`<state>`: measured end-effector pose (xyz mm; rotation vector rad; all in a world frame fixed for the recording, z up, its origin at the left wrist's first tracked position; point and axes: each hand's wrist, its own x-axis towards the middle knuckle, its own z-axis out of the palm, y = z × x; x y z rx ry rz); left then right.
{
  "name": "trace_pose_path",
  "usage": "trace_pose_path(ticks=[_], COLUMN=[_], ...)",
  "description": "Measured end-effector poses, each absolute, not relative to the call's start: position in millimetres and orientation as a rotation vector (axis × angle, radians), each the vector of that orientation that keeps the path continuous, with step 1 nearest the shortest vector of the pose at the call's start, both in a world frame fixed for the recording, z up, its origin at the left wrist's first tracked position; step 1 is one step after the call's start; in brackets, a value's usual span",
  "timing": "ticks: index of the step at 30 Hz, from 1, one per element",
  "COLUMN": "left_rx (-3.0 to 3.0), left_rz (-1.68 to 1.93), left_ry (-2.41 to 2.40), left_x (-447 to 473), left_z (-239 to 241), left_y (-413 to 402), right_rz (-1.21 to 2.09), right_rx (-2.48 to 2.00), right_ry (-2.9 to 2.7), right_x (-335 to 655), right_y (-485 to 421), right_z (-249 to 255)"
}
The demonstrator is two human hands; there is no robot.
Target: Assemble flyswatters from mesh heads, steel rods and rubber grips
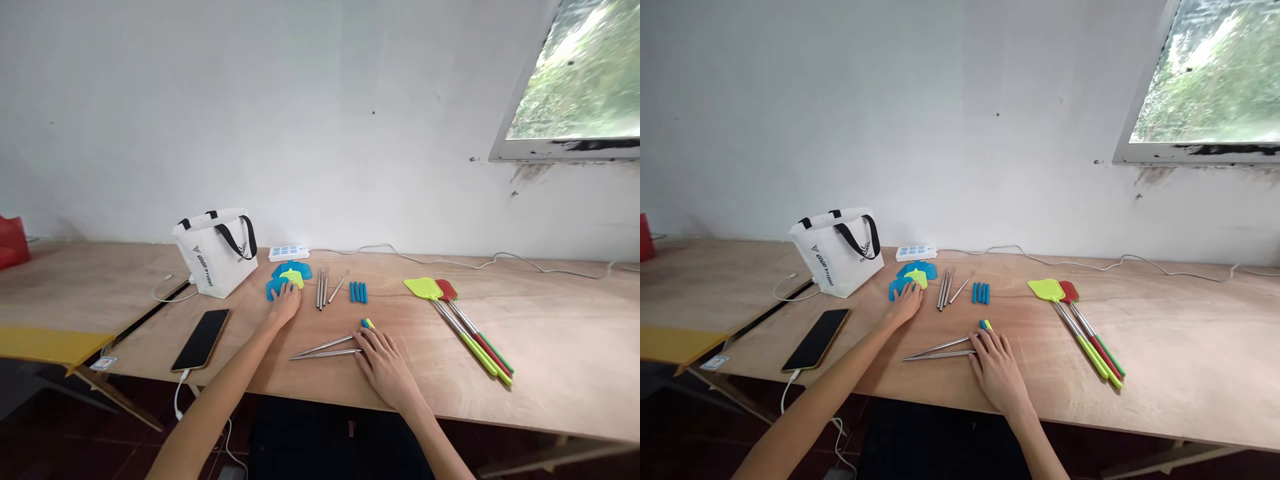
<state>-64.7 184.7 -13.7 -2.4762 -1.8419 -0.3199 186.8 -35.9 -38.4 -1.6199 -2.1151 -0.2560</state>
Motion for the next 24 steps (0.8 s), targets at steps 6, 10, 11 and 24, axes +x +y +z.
trace_pose_path(ticks=[6, 10, 11, 24], left_rx=[-2.504, -2.611, -2.64, -2.983], left_rz=[-0.352, -0.449, -0.497, -0.752], left_ry=[-1.756, -1.692, -1.682, -1.61], left_x=[-105, -134, -138, -116], left_z=[-22, -22, -20, -7], left_y=[114, 69, 62, 83], right_rz=[-0.257, -0.229, -0.23, -0.288], right_rx=[-1.627, -1.627, -1.625, -1.636], right_ry=[-2.115, -2.113, -2.107, -2.079], right_x=[188, 187, 186, 181], right_y=[-36, -36, -35, -32], right_z=[-37, -36, -36, -40])
